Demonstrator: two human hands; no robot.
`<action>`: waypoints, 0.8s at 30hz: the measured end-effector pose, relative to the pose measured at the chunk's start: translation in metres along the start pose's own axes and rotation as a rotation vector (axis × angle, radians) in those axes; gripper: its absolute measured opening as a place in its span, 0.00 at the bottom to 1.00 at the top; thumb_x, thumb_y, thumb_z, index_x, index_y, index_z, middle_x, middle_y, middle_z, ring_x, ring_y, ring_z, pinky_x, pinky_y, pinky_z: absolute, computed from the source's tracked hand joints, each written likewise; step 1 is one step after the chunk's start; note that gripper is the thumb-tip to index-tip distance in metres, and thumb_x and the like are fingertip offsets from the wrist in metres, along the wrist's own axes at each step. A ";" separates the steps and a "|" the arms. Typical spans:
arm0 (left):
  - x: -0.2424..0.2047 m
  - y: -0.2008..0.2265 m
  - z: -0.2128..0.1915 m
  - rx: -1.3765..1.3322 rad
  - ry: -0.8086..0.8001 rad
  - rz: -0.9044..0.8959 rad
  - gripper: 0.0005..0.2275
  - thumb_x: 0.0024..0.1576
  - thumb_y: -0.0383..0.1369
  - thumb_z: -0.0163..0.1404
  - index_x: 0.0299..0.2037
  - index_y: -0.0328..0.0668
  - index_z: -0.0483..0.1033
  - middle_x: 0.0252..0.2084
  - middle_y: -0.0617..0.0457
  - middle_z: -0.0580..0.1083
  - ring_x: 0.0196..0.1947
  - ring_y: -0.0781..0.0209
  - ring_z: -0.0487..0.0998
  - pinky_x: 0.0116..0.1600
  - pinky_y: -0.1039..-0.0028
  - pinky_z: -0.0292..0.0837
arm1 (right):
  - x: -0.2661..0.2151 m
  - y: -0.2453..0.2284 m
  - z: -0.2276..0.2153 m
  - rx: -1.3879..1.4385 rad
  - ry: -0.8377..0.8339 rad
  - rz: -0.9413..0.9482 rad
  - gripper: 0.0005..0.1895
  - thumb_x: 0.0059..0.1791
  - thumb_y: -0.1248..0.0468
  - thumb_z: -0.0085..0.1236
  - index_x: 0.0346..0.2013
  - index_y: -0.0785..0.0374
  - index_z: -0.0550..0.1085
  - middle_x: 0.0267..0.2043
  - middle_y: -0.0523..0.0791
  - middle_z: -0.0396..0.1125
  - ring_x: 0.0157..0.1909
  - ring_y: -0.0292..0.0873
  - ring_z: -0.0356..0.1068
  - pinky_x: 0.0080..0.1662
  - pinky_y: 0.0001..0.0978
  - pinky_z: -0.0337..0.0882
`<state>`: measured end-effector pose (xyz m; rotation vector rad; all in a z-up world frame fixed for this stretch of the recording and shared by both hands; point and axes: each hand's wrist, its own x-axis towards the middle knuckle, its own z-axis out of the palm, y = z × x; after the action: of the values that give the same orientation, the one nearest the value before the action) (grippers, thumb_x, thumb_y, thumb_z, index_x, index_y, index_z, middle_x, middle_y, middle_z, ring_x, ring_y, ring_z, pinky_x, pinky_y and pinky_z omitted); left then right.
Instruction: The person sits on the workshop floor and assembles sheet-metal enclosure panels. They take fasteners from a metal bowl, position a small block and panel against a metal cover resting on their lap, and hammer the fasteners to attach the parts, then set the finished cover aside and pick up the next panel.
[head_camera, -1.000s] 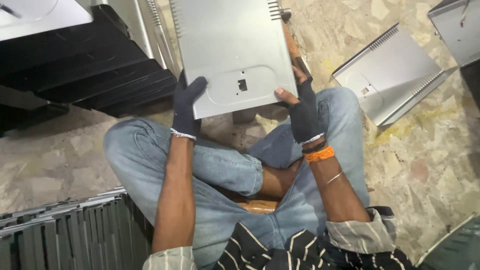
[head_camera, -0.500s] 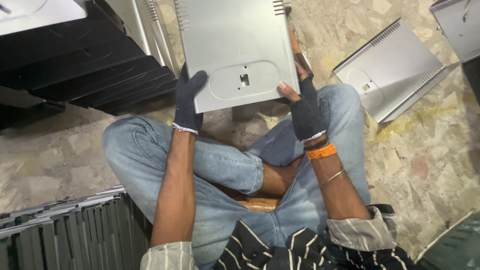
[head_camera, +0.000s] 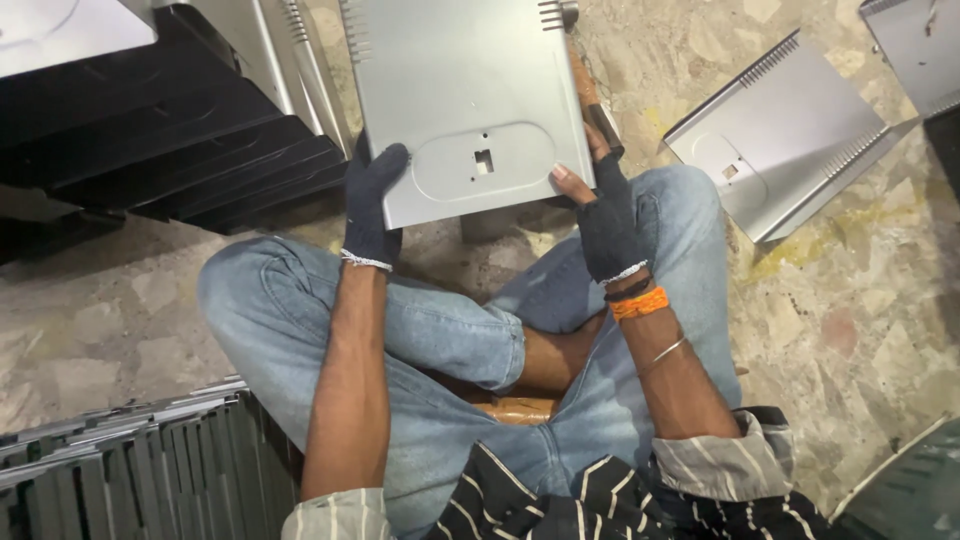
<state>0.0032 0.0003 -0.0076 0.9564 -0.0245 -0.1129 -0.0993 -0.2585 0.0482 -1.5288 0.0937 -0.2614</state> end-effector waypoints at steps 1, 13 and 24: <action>0.000 0.000 0.000 0.002 0.001 0.003 0.23 0.56 0.27 0.57 0.63 0.32 0.70 0.51 0.48 0.76 0.47 0.58 0.79 0.53 0.70 0.77 | 0.000 -0.002 0.001 0.002 -0.002 -0.001 0.31 0.54 0.63 0.56 0.71 0.68 0.60 0.63 0.48 0.65 0.63 0.41 0.65 0.64 0.33 0.67; 0.010 -0.013 -0.014 -0.057 0.056 -0.018 0.22 0.56 0.26 0.57 0.61 0.30 0.70 0.47 0.48 0.77 0.43 0.59 0.79 0.50 0.70 0.77 | 0.004 -0.002 0.000 -0.049 -0.017 -0.020 0.30 0.55 0.61 0.54 0.71 0.68 0.61 0.63 0.48 0.65 0.63 0.40 0.64 0.66 0.32 0.65; 0.008 -0.006 0.002 0.102 0.032 -0.020 0.25 0.56 0.28 0.58 0.65 0.31 0.68 0.49 0.49 0.76 0.45 0.61 0.78 0.50 0.73 0.76 | 0.006 -0.003 -0.002 0.039 0.016 0.004 0.33 0.54 0.63 0.54 0.72 0.69 0.58 0.67 0.50 0.63 0.66 0.43 0.63 0.67 0.34 0.63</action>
<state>0.0106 -0.0054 -0.0118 1.0607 0.0094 -0.1157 -0.0946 -0.2618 0.0513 -1.4879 0.1042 -0.2709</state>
